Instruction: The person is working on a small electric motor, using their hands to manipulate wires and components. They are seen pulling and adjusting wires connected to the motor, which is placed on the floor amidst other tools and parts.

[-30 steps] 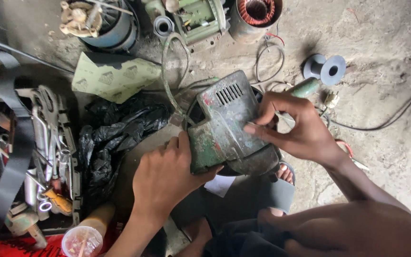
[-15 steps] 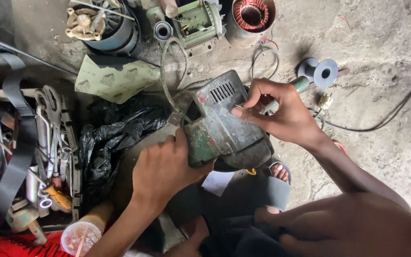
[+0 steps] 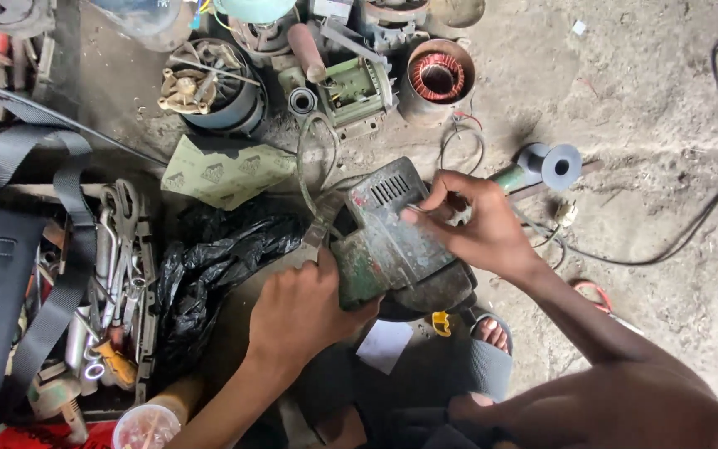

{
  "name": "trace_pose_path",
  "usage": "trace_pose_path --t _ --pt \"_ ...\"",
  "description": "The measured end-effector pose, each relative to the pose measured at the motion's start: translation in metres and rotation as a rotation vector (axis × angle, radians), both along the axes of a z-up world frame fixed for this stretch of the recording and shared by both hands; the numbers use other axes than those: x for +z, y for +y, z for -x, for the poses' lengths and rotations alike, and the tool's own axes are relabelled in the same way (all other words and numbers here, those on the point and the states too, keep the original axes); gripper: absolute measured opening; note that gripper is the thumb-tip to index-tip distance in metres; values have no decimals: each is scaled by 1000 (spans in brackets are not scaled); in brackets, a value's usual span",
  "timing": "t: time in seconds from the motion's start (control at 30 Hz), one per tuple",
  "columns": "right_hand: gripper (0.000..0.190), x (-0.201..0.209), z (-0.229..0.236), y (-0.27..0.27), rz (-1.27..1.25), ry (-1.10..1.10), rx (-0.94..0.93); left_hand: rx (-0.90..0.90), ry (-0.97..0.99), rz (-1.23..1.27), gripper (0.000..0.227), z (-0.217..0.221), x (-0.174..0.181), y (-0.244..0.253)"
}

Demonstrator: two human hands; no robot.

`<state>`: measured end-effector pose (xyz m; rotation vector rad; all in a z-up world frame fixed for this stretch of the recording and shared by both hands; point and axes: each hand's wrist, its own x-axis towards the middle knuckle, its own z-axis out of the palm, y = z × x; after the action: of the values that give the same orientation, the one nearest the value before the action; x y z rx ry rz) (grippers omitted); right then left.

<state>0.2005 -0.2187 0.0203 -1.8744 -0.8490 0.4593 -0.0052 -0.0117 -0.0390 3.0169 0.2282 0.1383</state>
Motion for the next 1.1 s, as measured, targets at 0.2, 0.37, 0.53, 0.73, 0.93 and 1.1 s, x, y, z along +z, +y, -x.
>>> trace_pose_path --t 0.2,0.37,0.53,0.73,0.93,1.1 --pt "16 3 1 -23 48 106 90 -5 -24 -10 92 -2 4 1" --pt "14 15 -5 -11 27 38 94 1 -43 -26 93 -2 -5 0" --pt "16 6 -5 -12 62 119 81 0 -28 -30 87 -4 3 2" --pt "16 13 2 -16 21 42 136 -3 45 -111 90 -7 14 5" --pt "19 -10 -12 -7 -31 74 60 -10 82 -67 90 -5 14 2" --pt "16 12 1 -25 18 121 165 7 54 -33 89 0 10 3"
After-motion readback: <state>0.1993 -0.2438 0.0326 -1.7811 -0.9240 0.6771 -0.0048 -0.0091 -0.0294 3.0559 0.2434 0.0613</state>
